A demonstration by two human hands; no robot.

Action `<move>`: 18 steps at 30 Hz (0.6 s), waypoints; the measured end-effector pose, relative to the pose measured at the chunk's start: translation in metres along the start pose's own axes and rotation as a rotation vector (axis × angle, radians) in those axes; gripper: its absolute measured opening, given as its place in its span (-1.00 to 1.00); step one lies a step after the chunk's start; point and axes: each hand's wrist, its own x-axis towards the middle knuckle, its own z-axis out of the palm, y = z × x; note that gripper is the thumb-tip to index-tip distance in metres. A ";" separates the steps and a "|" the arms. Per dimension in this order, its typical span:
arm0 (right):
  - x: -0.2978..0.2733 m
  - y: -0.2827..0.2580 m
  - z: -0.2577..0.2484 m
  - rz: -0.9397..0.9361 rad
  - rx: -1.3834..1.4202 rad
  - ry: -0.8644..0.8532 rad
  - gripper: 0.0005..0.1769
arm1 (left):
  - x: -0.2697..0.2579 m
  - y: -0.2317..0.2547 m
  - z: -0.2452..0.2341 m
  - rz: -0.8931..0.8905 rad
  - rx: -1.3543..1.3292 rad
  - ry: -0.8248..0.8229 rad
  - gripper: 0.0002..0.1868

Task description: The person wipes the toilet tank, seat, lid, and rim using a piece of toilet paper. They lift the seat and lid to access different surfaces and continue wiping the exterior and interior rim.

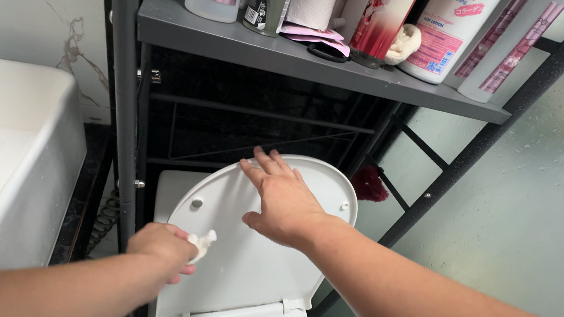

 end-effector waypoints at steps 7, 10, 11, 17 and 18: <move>-0.035 -0.001 0.016 0.067 0.087 0.023 -0.14 | 0.061 -0.004 0.002 -0.023 -0.208 -0.042 -0.70; -0.049 0.003 0.022 0.108 0.178 0.005 -0.18 | 0.095 -0.002 0.019 -0.010 -0.323 -0.052 -0.71; -0.053 0.006 0.023 0.128 0.194 0.005 -0.19 | 0.105 0.000 0.026 -0.006 -0.356 -0.047 -0.71; -0.066 0.022 0.022 0.170 0.237 0.040 -0.25 | 0.149 0.017 0.043 -0.063 -0.443 -0.123 -0.70; -0.067 0.024 0.022 0.172 0.236 0.047 -0.25 | 0.153 0.019 0.047 -0.062 -0.428 -0.119 -0.69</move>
